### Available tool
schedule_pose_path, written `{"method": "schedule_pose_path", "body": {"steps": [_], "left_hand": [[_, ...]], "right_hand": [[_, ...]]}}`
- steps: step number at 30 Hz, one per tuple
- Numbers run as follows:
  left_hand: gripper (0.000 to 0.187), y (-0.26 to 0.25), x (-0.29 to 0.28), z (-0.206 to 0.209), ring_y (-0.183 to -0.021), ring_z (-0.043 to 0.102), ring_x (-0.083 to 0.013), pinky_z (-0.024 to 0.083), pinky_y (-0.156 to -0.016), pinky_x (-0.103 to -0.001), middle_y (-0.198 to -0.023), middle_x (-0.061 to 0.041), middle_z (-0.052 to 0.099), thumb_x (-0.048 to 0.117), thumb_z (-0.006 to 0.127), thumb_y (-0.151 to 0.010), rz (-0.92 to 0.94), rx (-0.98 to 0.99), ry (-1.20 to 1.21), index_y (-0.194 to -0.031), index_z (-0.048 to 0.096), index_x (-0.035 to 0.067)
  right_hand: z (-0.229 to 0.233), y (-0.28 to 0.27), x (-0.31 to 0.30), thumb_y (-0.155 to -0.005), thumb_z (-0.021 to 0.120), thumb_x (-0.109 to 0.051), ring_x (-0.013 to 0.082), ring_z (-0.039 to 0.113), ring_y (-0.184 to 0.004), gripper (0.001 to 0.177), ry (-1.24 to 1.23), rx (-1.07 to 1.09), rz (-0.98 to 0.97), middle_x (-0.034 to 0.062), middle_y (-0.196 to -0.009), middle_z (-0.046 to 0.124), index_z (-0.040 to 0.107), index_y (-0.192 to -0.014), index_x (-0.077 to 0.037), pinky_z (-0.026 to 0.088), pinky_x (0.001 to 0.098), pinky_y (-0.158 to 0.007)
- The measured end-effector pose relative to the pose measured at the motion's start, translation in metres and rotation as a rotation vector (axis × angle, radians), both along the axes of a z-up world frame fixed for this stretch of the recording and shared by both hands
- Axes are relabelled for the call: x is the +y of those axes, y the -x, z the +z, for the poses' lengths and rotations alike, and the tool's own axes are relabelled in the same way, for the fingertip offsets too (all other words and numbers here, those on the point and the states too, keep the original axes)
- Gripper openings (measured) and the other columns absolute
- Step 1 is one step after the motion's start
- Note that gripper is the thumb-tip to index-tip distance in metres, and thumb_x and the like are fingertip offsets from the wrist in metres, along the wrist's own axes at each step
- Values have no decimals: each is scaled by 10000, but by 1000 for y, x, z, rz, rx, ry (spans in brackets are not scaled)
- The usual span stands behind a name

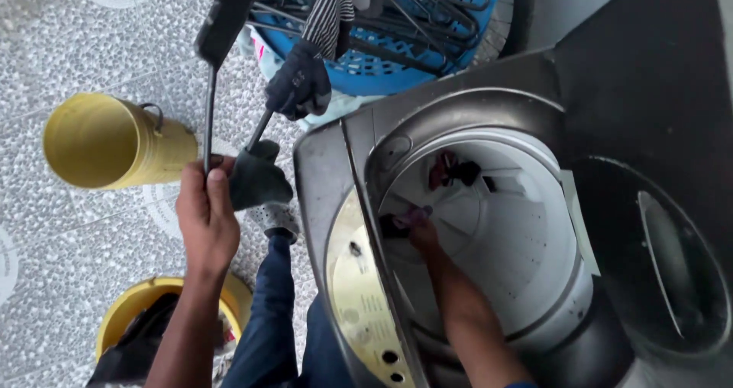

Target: The person takes socks and underwear from a washing machine and attaches them to a hanger before hanging the hanger on an outdoor clothesline.

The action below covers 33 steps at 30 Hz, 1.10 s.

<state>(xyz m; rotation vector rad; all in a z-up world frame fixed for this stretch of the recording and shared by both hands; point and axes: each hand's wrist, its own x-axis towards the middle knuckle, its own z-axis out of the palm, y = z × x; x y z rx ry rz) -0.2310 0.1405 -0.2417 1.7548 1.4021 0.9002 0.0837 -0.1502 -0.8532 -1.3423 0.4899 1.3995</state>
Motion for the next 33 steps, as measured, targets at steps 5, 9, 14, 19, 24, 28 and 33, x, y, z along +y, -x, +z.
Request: {"method": "schedule_pose_path", "body": {"steps": [5, 9, 14, 19, 24, 28, 33], "left_hand": [[266, -5, 1, 8, -843, 585, -248, 486, -814, -420, -1018, -162, 703, 192, 414, -1171, 16, -11, -7, -1216, 630, 43], [257, -3, 6, 8, -851, 588, -294, 481, -817, -450, -1000, -211, 677, 170, 429, -1170, -11, -32, -30, -1201, 632, 16], [309, 5, 3, 20, -1072, 643, -237, 494, -900, -369, -1161, -119, 683, 273, 416, -1152, -40, 11, -27, -1191, 592, 21], [330, 10, -1, 29, -1045, 645, -241, 510, -850, -365, -1151, -131, 682, 279, 415, -1130, -33, -2, 30, -1196, 605, 18], [274, 20, -2, 29, -1072, 655, -238, 519, -894, -356, -1158, -124, 694, 229, 431, -1134, -40, -11, 27, -1185, 609, 28], [262, 26, 2, 36, -1024, 655, -210, 510, -876, -338, -1119, -104, 709, 218, 441, -1108, -2, 3, 102, -1170, 638, 56], [263, 32, 14, 64, -987, 658, -212, 508, -845, -354, -1067, -92, 722, 203, 427, -1086, -12, -7, 135, -1126, 648, 65]], "right_hand": [[1, -15, -34, -722, 804, -538, 237, 605, -1271, 576, 159, -1184, 1500, -18, -1268, 676, 681, -1242, -322, 500, 449, -1063], [8, -28, -44, -768, 750, -563, 288, 647, -1171, 535, 203, -1363, 1657, 61, -1177, 699, 705, -1205, -258, 512, 488, -1004], [-44, -7, -58, -1024, 521, -192, 185, 637, -1179, 327, -290, -1577, 938, 43, -1277, 689, 627, -1318, -98, 429, 300, -1108], [148, 31, 12, -963, 664, -288, 171, 621, -920, 215, -216, -34, -5, 66, -976, 669, 648, -1057, -96, 400, 321, -840], [137, 6, -4, -925, 655, -31, 196, 690, -990, 289, -163, -124, -169, 88, -1092, 711, 692, -1211, -51, 517, 258, -880], [102, -38, -42, -1008, 396, -569, 287, 614, -1275, 641, -425, -1478, 809, 125, -1399, 648, 601, -1429, -132, 425, 395, -1074], [220, -24, 4, -920, 756, -228, 68, 502, -677, 99, 59, -788, -66, -41, -717, 624, 779, -894, -136, 415, 278, -615]]}}
